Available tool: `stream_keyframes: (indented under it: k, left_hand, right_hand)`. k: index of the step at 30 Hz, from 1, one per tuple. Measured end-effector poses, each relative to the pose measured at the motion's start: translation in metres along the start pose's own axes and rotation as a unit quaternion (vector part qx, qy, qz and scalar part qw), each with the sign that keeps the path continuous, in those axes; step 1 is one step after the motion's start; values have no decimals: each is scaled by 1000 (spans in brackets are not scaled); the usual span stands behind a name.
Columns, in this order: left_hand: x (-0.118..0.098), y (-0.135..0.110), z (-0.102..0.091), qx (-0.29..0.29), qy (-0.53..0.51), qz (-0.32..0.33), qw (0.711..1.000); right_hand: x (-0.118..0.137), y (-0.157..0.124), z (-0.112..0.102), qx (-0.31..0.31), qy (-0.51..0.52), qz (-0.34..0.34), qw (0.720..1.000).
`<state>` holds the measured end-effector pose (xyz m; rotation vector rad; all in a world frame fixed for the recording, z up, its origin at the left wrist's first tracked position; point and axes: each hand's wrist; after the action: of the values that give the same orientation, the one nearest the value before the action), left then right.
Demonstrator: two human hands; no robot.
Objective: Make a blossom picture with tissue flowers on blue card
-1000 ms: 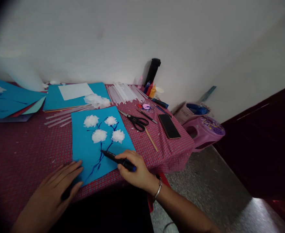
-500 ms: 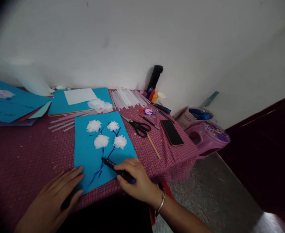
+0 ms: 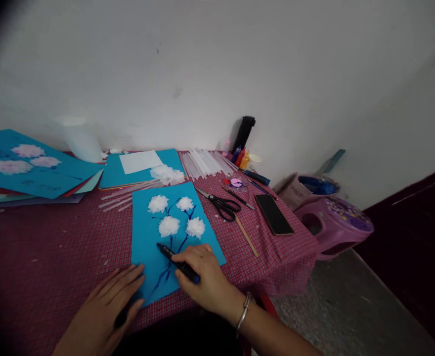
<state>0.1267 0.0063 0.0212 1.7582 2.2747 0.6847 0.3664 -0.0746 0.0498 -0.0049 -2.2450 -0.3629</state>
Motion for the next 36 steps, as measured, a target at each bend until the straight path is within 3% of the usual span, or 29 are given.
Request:
stream_keyframes:
  k: [15,20,26,29,36]
  left_hand:
    - [1,-5,1,18,-67,-39,997]
    - [-2,-3,-2,33,-85,-50,995]
    - [-6,-1,-7,21,-78,-61,995]
    - [-7,-1,-7,4,-64,-56,996]
    - [-7,-2,-5,8,-74,-54,996]
  right_hand:
    - [17,19,22,27,14,-21,999]
    - [16,25,2,-40,166,24,985]
    - [6,20,-25,-6,237,139,961]
    - [6,17,-18,-18,241,157,958]
    - [12,37,4,1,233,125,965]
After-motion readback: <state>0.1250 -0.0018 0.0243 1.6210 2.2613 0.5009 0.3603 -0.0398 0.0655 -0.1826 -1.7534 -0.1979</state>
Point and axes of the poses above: each hand's wrist, its own y-axis towards the middle knuckle, its own z-axis out of the palm, x = y × z, and after that the axes turned 10 degrees about z, right-handed
